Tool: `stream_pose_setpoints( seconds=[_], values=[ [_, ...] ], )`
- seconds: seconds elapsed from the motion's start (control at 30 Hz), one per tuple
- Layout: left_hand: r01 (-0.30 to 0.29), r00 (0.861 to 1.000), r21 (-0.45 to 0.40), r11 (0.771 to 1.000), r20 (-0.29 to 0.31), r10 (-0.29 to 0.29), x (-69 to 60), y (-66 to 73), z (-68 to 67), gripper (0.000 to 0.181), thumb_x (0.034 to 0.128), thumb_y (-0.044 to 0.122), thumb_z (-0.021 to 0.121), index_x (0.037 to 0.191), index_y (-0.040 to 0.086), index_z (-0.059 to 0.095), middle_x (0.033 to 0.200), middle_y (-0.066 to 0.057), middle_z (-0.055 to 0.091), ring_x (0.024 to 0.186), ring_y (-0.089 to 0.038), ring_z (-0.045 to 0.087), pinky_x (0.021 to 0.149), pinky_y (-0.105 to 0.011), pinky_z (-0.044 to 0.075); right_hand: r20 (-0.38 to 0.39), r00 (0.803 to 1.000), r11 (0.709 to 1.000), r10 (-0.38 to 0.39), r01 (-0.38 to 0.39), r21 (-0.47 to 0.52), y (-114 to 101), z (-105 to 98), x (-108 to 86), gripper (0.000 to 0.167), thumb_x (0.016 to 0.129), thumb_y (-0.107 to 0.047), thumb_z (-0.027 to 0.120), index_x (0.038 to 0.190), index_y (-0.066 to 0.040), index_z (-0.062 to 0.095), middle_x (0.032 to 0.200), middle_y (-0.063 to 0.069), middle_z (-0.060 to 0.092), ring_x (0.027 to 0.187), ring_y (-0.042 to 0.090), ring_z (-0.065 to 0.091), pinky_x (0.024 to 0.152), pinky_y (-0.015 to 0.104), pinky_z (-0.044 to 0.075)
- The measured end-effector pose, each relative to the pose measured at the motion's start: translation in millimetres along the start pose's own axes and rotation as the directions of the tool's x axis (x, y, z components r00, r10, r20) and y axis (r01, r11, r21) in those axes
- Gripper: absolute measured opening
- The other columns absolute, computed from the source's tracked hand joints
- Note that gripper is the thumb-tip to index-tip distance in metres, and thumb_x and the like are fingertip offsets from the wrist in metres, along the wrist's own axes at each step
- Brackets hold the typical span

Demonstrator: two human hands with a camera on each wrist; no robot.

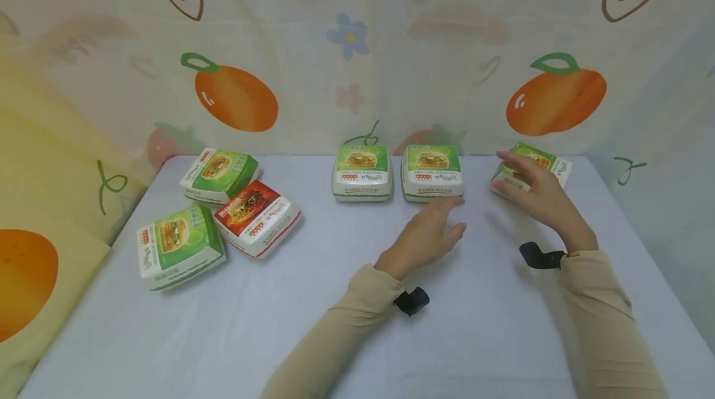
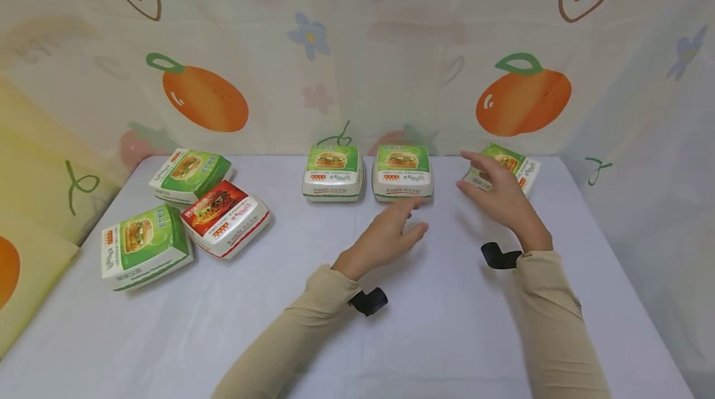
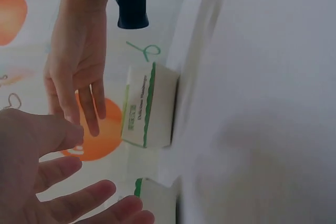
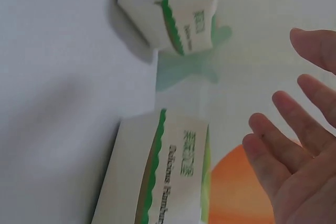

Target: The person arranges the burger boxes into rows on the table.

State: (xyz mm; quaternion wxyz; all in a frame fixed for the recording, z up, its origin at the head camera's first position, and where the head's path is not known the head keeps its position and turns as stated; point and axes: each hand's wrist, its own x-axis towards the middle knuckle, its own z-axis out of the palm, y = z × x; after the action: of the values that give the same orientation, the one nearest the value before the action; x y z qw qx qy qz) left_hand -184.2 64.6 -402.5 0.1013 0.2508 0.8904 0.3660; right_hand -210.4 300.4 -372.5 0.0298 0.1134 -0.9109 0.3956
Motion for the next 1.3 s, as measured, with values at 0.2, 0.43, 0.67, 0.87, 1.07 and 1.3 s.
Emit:
stream_pose_setpoints(
  seconds=[0.2, 0.43, 0.67, 0.87, 1.07, 1.3],
  values=[
    [-0.041, 0.999, 0.002, 0.999, 0.02, 0.041, 7.6, 4.6, 13.4, 0.046, 0.1017, 0.028, 0.055, 0.146, 0.018, 0.045, 0.151, 0.001, 0.046, 0.14, -0.013, 0.044, 0.113, -0.03, 0.042, 0.003, 0.999, 0.998, 0.05, -0.05, -0.043, 12, -11, 0.9, 0.062, 0.097, -0.027, 0.063, 0.15, -0.005, 0.039, 0.152, 0.027, 0.04, 0.137, 0.049, 0.037, 0.108, 0.068, 0.033],
    [-0.038, 0.998, -0.003, 0.999, 0.048, 0.038, 16.1, 0.5, 30.6, 0.049, 0.1022, 0.028, 0.054, 0.149, 0.018, 0.042, 0.152, 0.0, 0.046, 0.139, -0.013, 0.046, 0.112, -0.028, 0.042, -0.019, 0.997, 0.993, 0.074, -0.075, -0.089, 28, -21, 0.6, 0.06, 0.098, -0.028, 0.063, 0.15, -0.006, 0.04, 0.155, 0.025, 0.036, 0.137, 0.052, 0.035, 0.104, 0.074, 0.031],
    [-0.03, 0.998, -0.019, 0.999, 0.054, 0.031, 25.9, 2.7, 45.0, 0.052, 0.1019, 0.031, 0.054, 0.15, 0.02, 0.04, 0.151, 0.002, 0.048, 0.138, -0.012, 0.046, 0.113, -0.026, 0.041, -0.011, 0.985, 0.972, 0.171, -0.171, -0.161, 44, -29, 3.1, 0.065, 0.101, -0.037, 0.057, 0.153, -0.006, 0.033, 0.159, 0.027, 0.026, 0.142, 0.054, 0.025, 0.105, 0.077, 0.026],
    [0.014, 0.999, -0.041, 0.999, 0.053, -0.012, 35.0, 10.7, 49.2, 0.056, 0.1018, 0.034, 0.053, 0.153, 0.023, 0.035, 0.152, 0.002, 0.047, 0.136, -0.011, 0.048, 0.111, -0.027, 0.042, -0.046, 0.979, 0.967, 0.199, -0.203, -0.155, 59, -30, 5.0, 0.069, 0.1, -0.041, 0.057, 0.152, -0.001, 0.034, 0.16, 0.029, 0.022, 0.143, 0.054, 0.023, 0.108, 0.074, 0.026],
    [0.05, 0.998, -0.071, 0.996, 0.045, -0.047, 47.0, 19.5, 55.4, 0.059, 0.1016, 0.035, 0.054, 0.155, 0.023, 0.031, 0.156, 0.004, 0.042, 0.143, -0.01, 0.041, 0.116, -0.026, 0.037, -0.105, 0.974, 0.967, 0.2, -0.214, -0.141, 74, -31, 4.8, 0.068, 0.101, -0.041, 0.054, 0.15, 0.002, 0.035, 0.161, 0.03, 0.018, 0.147, 0.053, 0.015, 0.111, 0.074, 0.021],
    [0.076, 0.996, -0.109, 0.991, 0.048, -0.071, 58.2, 26.3, 63.2, 0.062, 0.1011, 0.038, 0.054, 0.156, 0.024, 0.028, 0.159, 0.007, 0.037, 0.146, -0.008, 0.035, 0.117, -0.025, 0.034, -0.138, 0.975, 0.965, 0.176, -0.198, -0.171, 79, -34, 6.2, 0.063, 0.103, -0.037, 0.051, 0.144, 0.008, 0.04, 0.154, 0.036, 0.027, 0.142, 0.055, 0.025, 0.108, 0.072, 0.029]
  ],
)
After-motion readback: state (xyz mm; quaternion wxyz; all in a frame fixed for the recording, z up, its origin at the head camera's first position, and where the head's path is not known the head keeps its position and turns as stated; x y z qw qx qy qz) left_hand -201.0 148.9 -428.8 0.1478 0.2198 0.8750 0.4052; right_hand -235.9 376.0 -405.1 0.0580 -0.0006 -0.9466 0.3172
